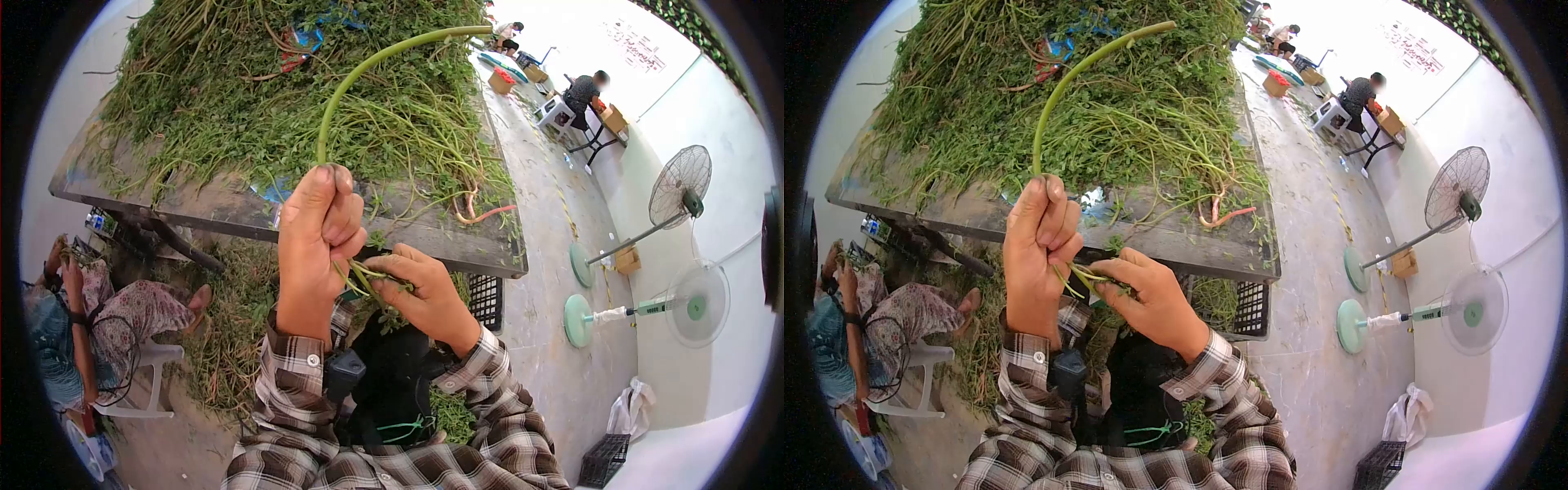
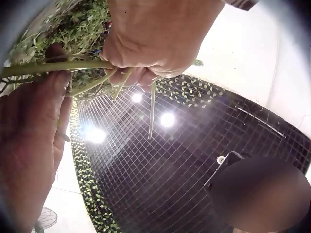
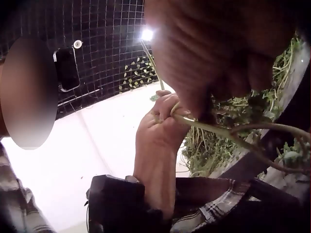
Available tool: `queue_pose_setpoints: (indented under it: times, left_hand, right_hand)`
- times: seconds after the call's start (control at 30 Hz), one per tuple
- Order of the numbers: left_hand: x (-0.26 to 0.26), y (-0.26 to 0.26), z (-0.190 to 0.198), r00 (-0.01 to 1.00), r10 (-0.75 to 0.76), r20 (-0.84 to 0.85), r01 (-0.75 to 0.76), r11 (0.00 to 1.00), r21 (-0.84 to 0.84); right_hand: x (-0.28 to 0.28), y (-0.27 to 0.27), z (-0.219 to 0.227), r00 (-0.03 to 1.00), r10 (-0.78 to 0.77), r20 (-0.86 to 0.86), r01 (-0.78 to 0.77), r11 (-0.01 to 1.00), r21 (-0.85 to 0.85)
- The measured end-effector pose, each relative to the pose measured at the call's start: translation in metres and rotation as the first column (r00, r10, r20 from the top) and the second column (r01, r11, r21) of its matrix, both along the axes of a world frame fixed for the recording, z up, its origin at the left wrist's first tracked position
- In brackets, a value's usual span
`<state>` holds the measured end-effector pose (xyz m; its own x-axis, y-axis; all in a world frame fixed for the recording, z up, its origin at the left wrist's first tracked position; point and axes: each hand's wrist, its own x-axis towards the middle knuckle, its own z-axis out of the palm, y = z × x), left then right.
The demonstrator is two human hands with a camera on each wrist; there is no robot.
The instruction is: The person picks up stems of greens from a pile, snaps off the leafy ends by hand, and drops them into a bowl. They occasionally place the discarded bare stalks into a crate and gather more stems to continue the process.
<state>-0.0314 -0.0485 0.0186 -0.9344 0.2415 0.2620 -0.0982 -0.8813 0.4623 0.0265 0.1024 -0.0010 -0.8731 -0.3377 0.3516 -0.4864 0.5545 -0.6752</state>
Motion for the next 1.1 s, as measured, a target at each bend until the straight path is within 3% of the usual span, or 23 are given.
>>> queue_pose_setpoints:
  times: [0.07, 0.17, 0.27, 0.33, 0.4, 0.47, 0.5, 0.57, 0.67, 0.73, 0.77, 0.83, 0.87, 0.97, 1.0, 1.07, 1.1]
  left_hand:
    - [0.0, -0.001, 0.0, 1.0, 0.003, 0.004, -0.003, 1.0, 0.005]
    - [-0.001, 0.0, -0.002, 1.0, 0.015, 0.022, -0.015, 1.0, 0.015]
    - [-0.001, 0.001, -0.004, 0.996, 0.057, 0.069, -0.058, 0.998, 0.011]
    - [-0.003, -0.006, -0.002, 0.992, 0.084, 0.098, -0.085, 0.996, 0.006]
    - [-0.01, -0.034, 0.002, 0.938, 0.335, 0.09, -0.34, 0.939, 0.056]
    - [-0.017, -0.051, -0.007, 0.954, 0.296, 0.058, -0.301, 0.943, 0.14]
    - [-0.018, -0.054, -0.01, 0.969, 0.248, 0.018, -0.246, 0.946, 0.212]
    - [-0.018, -0.044, -0.012, 0.972, 0.236, 0.019, -0.235, 0.954, 0.184]
    - [-0.014, -0.031, -0.008, 0.988, 0.149, 0.026, -0.152, 0.969, 0.197]
    - [-0.015, -0.028, -0.01, 0.994, 0.111, 0.014, -0.111, 0.969, 0.219]
    - [-0.015, -0.027, -0.011, 0.996, 0.089, 0.002, -0.087, 0.967, 0.241]
    - [-0.014, -0.024, -0.012, 0.998, 0.067, 0.009, -0.067, 0.968, 0.241]
    - [-0.014, -0.023, -0.012, 0.999, 0.047, 0.016, -0.05, 0.969, 0.243]
    - [-0.013, -0.02, -0.013, 1.0, 0.004, -0.001, -0.004, 0.965, 0.264]
    - [-0.014, -0.019, -0.013, 1.0, 0.0, -0.001, 0.0, 0.966, 0.26]
    - [-0.014, -0.018, -0.014, 1.0, -0.019, -0.006, 0.02, 0.962, 0.272]
    - [-0.015, -0.018, -0.014, 1.0, -0.021, -0.005, 0.021, 0.963, 0.267]
  right_hand:
    - [-0.002, -0.001, -0.001, 0.998, 0.058, 0.01, -0.058, 0.996, -0.063]
    - [0.002, -0.004, 0.001, 1.0, -0.007, 0.003, 0.007, 1.0, -0.029]
    - [0.012, -0.005, -0.003, 0.996, -0.084, -0.033, 0.085, 0.994, 0.062]
    - [0.019, 0.004, -0.017, 0.97, -0.202, -0.132, 0.224, 0.957, 0.185]
    - [0.032, 0.029, -0.045, 0.951, -0.287, -0.113, 0.303, 0.938, 0.172]
    - [0.044, 0.052, -0.055, 0.931, -0.355, -0.085, 0.364, 0.916, 0.166]
    - [0.051, 0.06, -0.054, 0.92, -0.391, -0.01, 0.39, 0.914, 0.107]
    - [0.062, 0.069, -0.054, 0.885, -0.444, 0.139, 0.451, 0.892, -0.02]
    - [0.069, 0.072, -0.047, 0.874, -0.433, 0.223, 0.459, 0.884, -0.084]
    - [0.07, 0.066, -0.041, 0.815, -0.283, 0.506, 0.505, 0.775, -0.38]
    - [0.069, 0.067, -0.045, 0.813, -0.286, 0.507, 0.509, 0.772, -0.381]
    - [0.06, 0.064, -0.05, 0.901, -0.124, 0.417, 0.376, 0.703, -0.604]
    - [0.063, 0.065, -0.045, 0.857, -0.076, 0.51, 0.436, 0.635, -0.638]
    - [0.058, 0.06, -0.04, 0.839, 0.0, 0.544, 0.45, 0.561, -0.695]
    - [0.057, 0.058, -0.035, 0.839, -0.001, 0.544, 0.453, 0.556, -0.697]
    - [0.053, 0.051, -0.023, 0.824, -0.148, 0.547, 0.429, 0.794, -0.432]
    - [0.051, 0.044, -0.017, 0.823, -0.147, 0.549, 0.431, 0.791, -0.435]
